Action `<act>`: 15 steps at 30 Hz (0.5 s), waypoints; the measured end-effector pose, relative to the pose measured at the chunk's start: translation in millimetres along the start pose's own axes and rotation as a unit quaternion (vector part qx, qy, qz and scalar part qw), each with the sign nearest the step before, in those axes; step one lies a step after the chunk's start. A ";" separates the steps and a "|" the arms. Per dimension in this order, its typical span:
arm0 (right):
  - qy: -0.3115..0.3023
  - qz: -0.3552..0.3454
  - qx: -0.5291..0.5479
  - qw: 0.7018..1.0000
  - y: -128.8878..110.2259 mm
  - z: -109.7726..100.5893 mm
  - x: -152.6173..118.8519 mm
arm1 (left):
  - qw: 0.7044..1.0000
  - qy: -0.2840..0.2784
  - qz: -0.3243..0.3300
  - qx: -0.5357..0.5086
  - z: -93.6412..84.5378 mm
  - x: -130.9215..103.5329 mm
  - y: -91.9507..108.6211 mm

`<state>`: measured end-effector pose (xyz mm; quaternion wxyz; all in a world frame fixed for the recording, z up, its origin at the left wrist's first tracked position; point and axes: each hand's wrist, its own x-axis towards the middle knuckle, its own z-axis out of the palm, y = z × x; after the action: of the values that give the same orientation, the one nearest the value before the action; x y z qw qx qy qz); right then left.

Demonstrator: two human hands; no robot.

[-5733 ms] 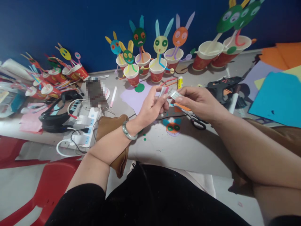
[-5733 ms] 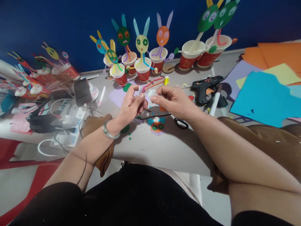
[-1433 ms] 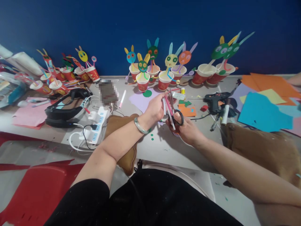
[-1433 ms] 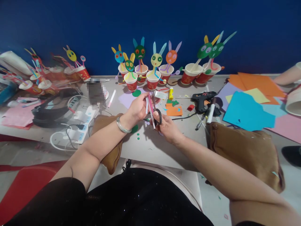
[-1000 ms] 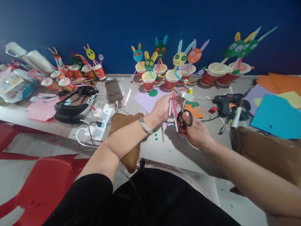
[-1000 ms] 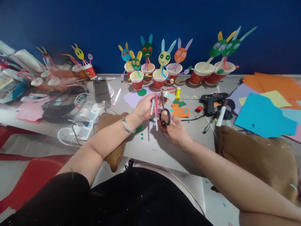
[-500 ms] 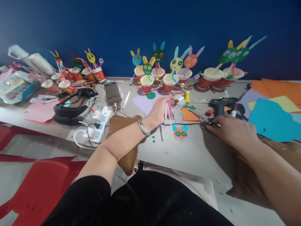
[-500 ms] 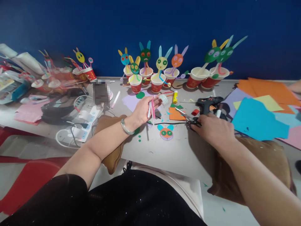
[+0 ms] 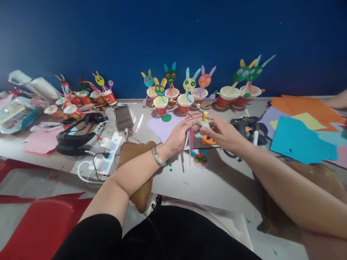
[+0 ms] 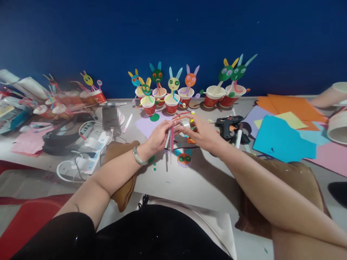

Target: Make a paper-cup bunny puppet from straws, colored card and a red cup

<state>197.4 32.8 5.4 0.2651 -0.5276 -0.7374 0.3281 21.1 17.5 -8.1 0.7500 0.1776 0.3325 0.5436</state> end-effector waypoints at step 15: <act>-0.006 0.157 0.333 0.930 26.5 13.1 1.9 | 0.995 -0.075 -0.002 0.066 -8.3 -7.7 -3.8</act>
<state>203.2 37.9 -23.2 0.3660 -0.5159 -0.4956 0.5952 16.6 8.2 -14.1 0.7605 0.2660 0.3109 0.5041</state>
